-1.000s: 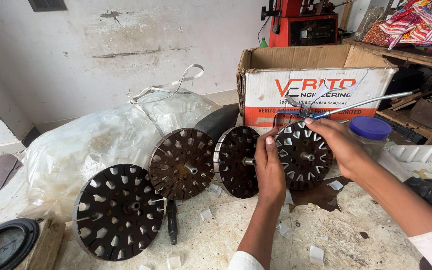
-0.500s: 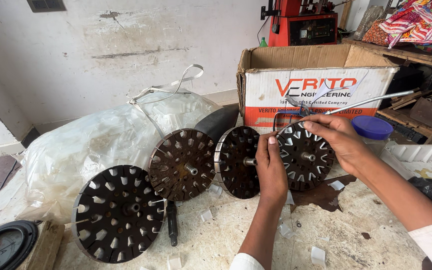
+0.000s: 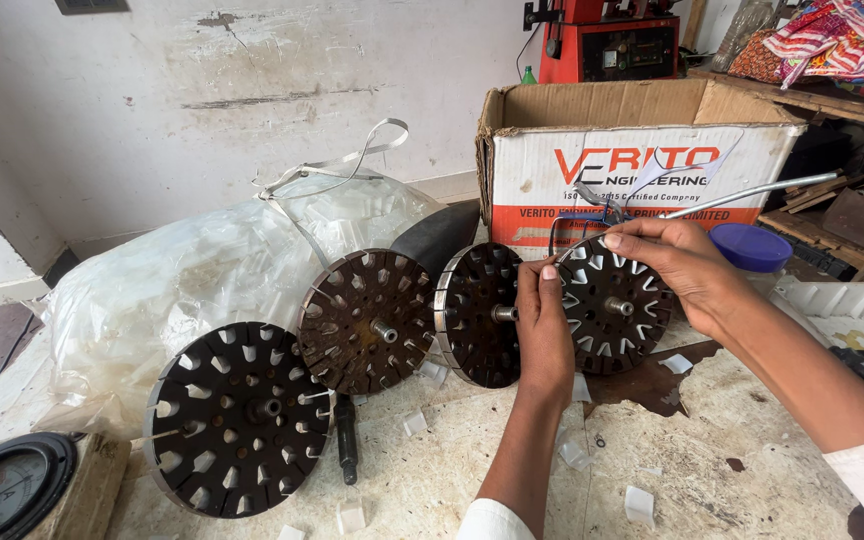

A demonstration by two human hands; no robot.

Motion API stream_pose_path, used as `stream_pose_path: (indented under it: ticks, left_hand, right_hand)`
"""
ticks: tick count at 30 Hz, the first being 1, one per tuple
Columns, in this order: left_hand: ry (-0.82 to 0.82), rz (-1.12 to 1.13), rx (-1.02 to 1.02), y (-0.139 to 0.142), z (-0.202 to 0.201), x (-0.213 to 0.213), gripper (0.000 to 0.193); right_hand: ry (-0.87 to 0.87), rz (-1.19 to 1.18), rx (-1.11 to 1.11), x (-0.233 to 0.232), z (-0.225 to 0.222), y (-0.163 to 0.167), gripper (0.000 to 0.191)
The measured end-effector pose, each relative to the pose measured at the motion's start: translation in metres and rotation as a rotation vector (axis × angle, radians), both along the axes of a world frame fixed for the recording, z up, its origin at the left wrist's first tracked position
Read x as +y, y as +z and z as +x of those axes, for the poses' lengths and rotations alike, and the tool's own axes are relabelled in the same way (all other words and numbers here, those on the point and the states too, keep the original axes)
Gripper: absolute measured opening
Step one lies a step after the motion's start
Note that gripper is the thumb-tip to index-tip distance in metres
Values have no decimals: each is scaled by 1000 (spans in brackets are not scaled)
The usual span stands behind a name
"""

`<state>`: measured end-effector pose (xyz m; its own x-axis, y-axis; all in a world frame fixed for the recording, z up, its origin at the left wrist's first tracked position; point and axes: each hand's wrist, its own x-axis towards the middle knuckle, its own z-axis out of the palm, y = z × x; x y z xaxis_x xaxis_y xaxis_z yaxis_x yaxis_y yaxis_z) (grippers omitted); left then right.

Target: The person holds a circular blade mounted on a hub at the workbench and uses a hand tool to work around the blade's edge, repositioning the blade and the tool repeatedly. Several similar blade discs sit on the bench beside the one being worked on.

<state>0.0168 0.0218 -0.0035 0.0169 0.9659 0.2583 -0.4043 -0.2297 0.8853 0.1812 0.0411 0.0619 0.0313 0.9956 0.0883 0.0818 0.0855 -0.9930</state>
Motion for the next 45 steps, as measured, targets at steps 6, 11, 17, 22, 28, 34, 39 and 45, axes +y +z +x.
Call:
stream_pose_path:
  ticks: [6, 11, 17, 22, 28, 34, 39, 45]
  left_hand:
    - [34, 52, -40, -3, 2, 1, 34]
    - [33, 72, -54, -4, 2, 2, 33]
    - [25, 40, -25, -2, 1, 1, 35]
    - [23, 85, -48, -2, 1, 1, 37]
    - [25, 57, -26, -1, 3, 1, 38]
    - [22, 69, -28, -2, 3, 1, 38]
    - [21, 76, -8, -2, 3, 3, 37]
    - [10, 60, -22, 1, 1, 1, 40]
  right_hand:
    - [-39, 160, -89, 2, 0, -8, 26]
    - [-107, 304, -209, 15, -3, -24, 22]
    - [-39, 281, -125, 11, 1, -28, 23]
    - [-23, 346, -146, 5, -1, -28, 27]
    - [-296, 386, -536, 8, -7, -32, 31]
    - [-384, 433, -574, 12, -10, -35, 27]
    - [-369, 441, -423, 10, -13, -37, 21]
    - [-387, 484, -403, 6, -17, -35, 19]
